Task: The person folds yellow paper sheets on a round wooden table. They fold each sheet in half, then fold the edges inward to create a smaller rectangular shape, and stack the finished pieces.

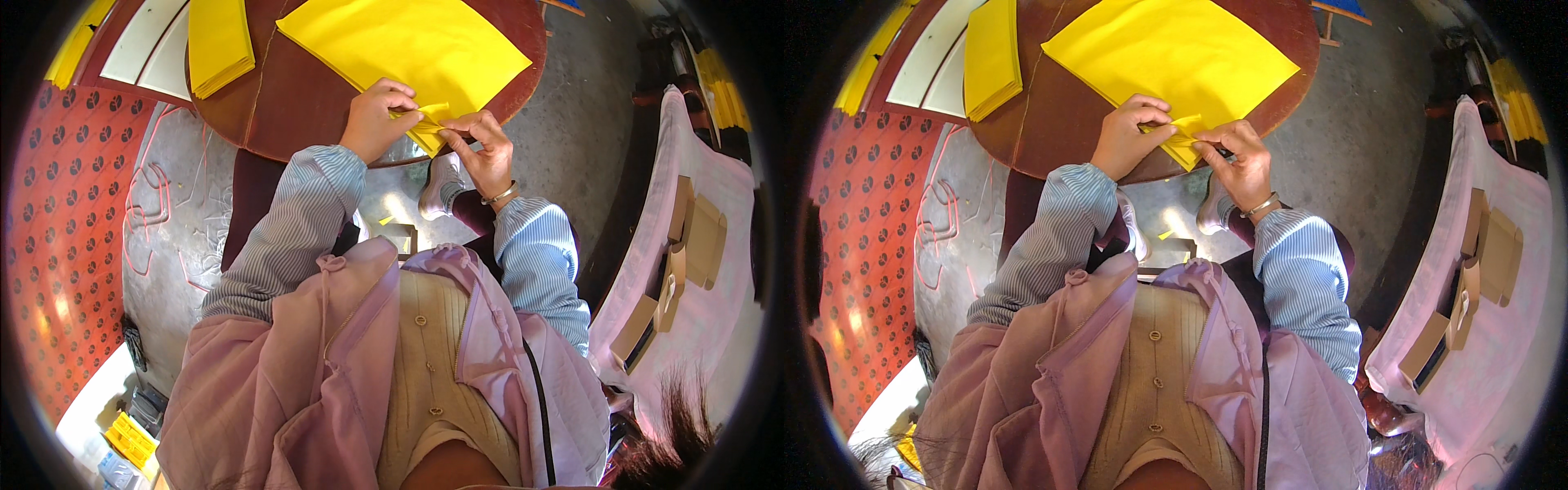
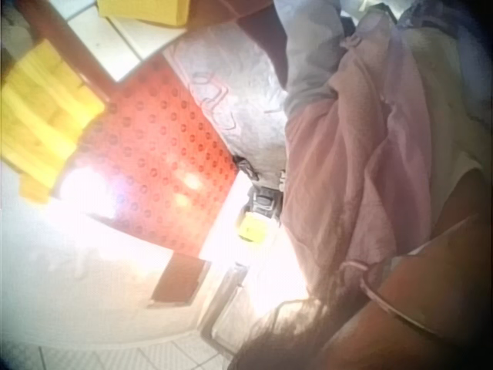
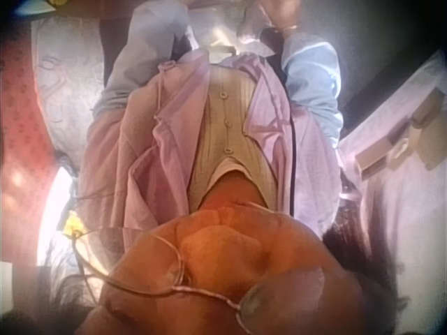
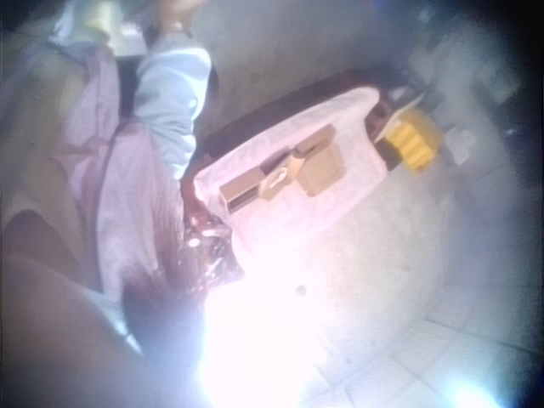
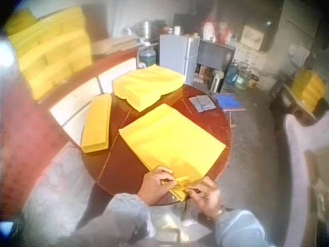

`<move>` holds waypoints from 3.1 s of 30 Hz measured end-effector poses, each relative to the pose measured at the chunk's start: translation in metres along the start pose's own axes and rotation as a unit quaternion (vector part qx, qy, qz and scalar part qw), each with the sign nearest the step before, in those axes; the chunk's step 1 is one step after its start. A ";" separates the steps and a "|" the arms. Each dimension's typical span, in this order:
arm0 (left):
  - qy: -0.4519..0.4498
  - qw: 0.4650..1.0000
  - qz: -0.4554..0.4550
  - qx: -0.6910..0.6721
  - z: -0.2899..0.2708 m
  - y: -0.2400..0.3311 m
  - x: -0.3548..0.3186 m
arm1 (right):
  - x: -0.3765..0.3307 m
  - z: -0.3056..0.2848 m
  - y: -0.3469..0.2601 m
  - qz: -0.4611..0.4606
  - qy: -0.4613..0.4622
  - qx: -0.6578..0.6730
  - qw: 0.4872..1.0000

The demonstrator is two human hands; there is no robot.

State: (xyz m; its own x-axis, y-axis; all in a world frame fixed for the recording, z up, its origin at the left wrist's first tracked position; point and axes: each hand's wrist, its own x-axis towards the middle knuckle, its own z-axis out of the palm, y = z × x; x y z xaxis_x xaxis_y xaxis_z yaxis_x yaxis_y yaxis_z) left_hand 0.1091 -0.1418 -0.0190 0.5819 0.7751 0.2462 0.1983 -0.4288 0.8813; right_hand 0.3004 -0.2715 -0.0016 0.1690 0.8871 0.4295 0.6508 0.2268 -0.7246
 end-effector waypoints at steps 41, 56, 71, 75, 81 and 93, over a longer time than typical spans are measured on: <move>0.005 0.999 -0.017 -0.029 0.000 0.002 0.002 | 0.002 -0.001 -0.001 -0.019 0.001 -0.004 1.000; -0.006 0.999 -0.007 -0.032 -0.001 -0.001 0.000 | 0.001 0.000 -0.006 0.068 -0.005 0.052 0.996; -0.044 0.998 0.022 -0.027 -0.010 -0.004 0.000 | 0.005 0.000 -0.008 0.139 -0.008 0.089 0.986; -0.036 0.999 0.013 -0.010 -0.008 0.002 -0.002 | 0.003 0.000 -0.004 0.137 -0.010 0.082 0.987; 0.012 0.999 0.050 0.017 0.002 0.006 -0.009 | 0.004 0.002 -0.002 0.119 0.006 0.098 0.988; 0.036 0.999 0.007 -0.007 0.009 0.018 -0.013 | 0.179 -0.049 0.092 0.010 0.100 -0.073 0.992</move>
State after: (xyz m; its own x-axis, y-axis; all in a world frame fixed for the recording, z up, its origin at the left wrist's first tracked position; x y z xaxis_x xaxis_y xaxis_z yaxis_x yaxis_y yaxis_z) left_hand 0.1119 -0.1641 -0.0101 0.5260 0.8006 0.2871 0.1790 -0.4342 0.8829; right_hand 0.4264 -0.1118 0.0352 0.3173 0.7896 0.5251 0.7439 0.1362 -0.6543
